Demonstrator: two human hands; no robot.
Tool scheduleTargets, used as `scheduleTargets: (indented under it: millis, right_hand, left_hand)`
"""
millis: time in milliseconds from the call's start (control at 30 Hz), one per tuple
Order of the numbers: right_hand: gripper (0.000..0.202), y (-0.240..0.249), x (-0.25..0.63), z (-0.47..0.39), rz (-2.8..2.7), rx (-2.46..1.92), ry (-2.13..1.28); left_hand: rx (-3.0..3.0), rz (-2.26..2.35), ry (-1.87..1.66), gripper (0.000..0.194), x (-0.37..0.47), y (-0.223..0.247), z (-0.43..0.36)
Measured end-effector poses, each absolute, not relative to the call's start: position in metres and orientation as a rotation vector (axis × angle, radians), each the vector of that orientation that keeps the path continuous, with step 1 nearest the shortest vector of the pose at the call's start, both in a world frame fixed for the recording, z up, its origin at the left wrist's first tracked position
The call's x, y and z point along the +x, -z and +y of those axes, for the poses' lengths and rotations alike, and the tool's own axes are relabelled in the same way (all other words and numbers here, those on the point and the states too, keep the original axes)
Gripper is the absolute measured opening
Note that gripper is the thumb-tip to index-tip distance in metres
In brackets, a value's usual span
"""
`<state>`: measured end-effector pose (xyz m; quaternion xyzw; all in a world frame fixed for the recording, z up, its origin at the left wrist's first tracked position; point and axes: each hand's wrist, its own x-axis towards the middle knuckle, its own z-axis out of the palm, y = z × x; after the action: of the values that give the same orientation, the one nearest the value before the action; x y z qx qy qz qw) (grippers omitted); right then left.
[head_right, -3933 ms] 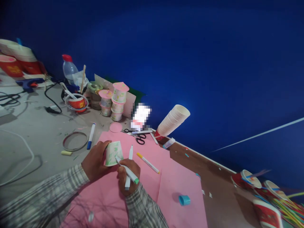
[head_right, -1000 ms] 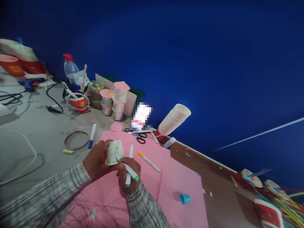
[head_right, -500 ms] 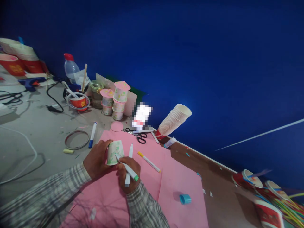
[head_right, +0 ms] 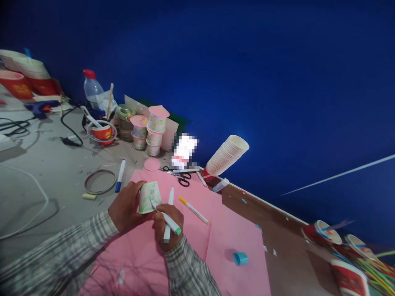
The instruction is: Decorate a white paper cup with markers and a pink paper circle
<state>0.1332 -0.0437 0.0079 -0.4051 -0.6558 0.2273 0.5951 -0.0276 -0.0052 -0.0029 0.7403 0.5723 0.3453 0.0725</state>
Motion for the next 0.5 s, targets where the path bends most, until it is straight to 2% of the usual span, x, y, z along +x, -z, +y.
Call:
scheduleTargets:
  millis: [500]
  right_hand:
    - [0.012, -0.019, 0.130, -0.042, -1.484, -0.965, -0.500]
  left_hand:
    - [2.176, 1.720, -1.045, 0.081, -0.027, 0.000, -0.005]
